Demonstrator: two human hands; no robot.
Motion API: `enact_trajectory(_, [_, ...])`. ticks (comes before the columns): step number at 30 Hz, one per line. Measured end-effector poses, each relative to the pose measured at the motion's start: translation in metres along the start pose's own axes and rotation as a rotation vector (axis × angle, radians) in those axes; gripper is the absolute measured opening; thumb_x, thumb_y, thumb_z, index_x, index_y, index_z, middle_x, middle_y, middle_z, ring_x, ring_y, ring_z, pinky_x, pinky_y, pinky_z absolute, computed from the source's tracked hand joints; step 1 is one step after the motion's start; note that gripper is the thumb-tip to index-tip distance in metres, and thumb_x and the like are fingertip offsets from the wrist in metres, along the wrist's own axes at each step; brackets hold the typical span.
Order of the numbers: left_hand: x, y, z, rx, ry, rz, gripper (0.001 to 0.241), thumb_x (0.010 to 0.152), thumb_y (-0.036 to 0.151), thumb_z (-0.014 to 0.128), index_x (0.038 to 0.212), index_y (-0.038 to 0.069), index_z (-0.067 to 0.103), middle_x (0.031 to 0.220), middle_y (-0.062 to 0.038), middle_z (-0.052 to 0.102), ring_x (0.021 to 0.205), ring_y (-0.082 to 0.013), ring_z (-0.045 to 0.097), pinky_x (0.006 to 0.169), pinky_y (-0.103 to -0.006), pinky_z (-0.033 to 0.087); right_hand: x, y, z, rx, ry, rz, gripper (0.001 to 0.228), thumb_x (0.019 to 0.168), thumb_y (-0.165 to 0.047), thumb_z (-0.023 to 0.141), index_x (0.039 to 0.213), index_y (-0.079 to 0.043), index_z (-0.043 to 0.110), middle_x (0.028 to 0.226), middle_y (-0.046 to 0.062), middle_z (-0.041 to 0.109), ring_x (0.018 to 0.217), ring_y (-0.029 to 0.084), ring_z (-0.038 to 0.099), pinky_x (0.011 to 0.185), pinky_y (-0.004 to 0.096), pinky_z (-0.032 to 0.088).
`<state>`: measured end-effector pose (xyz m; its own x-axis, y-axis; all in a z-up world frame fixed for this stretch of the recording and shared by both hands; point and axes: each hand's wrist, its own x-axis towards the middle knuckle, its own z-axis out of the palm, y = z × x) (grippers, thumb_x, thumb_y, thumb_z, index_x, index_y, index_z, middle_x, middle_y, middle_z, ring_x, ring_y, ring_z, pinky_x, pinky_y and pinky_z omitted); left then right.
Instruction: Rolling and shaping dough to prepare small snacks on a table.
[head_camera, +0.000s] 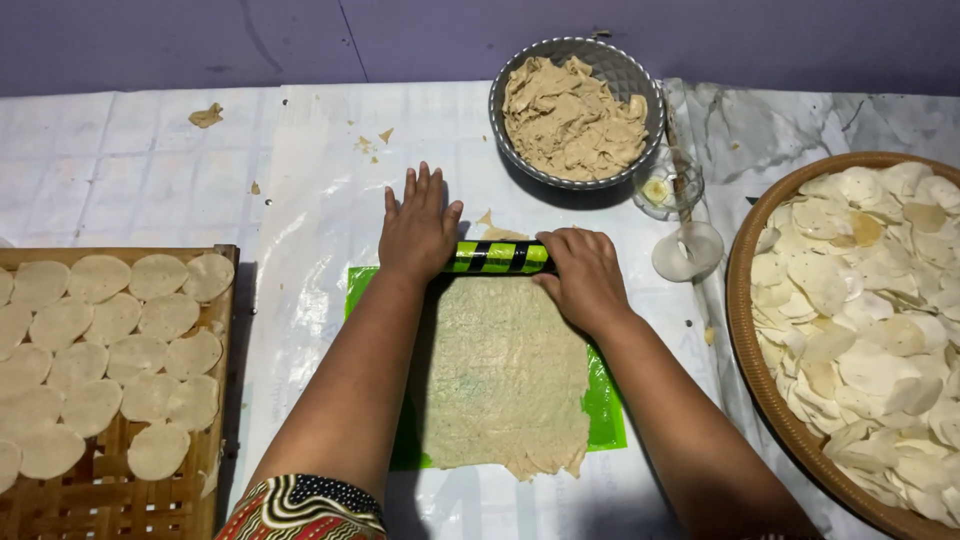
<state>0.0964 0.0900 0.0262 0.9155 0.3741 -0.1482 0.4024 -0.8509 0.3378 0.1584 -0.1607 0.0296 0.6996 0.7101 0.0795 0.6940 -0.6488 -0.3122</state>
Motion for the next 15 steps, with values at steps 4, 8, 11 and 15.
enact_trajectory(4, [-0.029, 0.002, -0.019, -0.187, 0.141, 0.099, 0.064, 0.112, 0.047, 0.021, 0.163, 0.009, 0.026, 0.172, -0.017, 0.018, 0.159, -0.0340, 0.011, 0.127, -0.0572, 0.000, -0.003, 0.002, -0.011, -0.130, -0.014, -0.052, 0.055, 0.092, -0.028, 0.072, 0.143, -0.020, 0.054, 0.129, 0.001, 0.061, 0.132, 0.023, 0.050, 0.113, 0.047, 0.030])
enact_trajectory(8, [-0.089, 0.012, -0.037, -0.159, 0.202, 0.157, 0.064, 0.111, 0.047, 0.024, 0.161, 0.007, 0.032, 0.170, -0.021, 0.021, 0.158, -0.0377, 0.012, 0.126, -0.0589, 0.000, -0.047, -0.024, -0.033, -0.124, -0.018, -0.048, 0.054, 0.091, -0.026, 0.072, 0.142, -0.020, 0.053, 0.126, 0.002, 0.062, 0.131, 0.023, 0.051, 0.111, 0.049, 0.032])
enact_trajectory(11, [-0.111, 0.007, -0.018, -0.086, 0.179, 0.123, 0.067, 0.109, 0.052, 0.025, 0.161, 0.010, 0.031, 0.171, -0.019, 0.018, 0.159, -0.0354, 0.011, 0.125, -0.0592, 0.000, -0.088, -0.031, -0.025, -0.114, -0.105, -0.035, 0.052, 0.093, -0.029, 0.070, 0.142, -0.025, 0.053, 0.128, 0.000, 0.061, 0.131, 0.022, 0.051, 0.112, 0.051, 0.031])
enact_trajectory(15, [-0.126, 0.006, 0.003, -0.052, 0.173, 0.068, 0.071, 0.108, 0.056, 0.028, 0.160, 0.007, 0.033, 0.171, -0.022, 0.017, 0.159, -0.0375, 0.010, 0.125, -0.0604, -0.002, -0.111, -0.030, -0.019, -0.082, -0.258, -0.001, 0.053, 0.093, -0.038, 0.069, 0.142, -0.025, 0.053, 0.137, 0.002, 0.056, 0.136, 0.024, 0.048, 0.117, 0.057, 0.027])
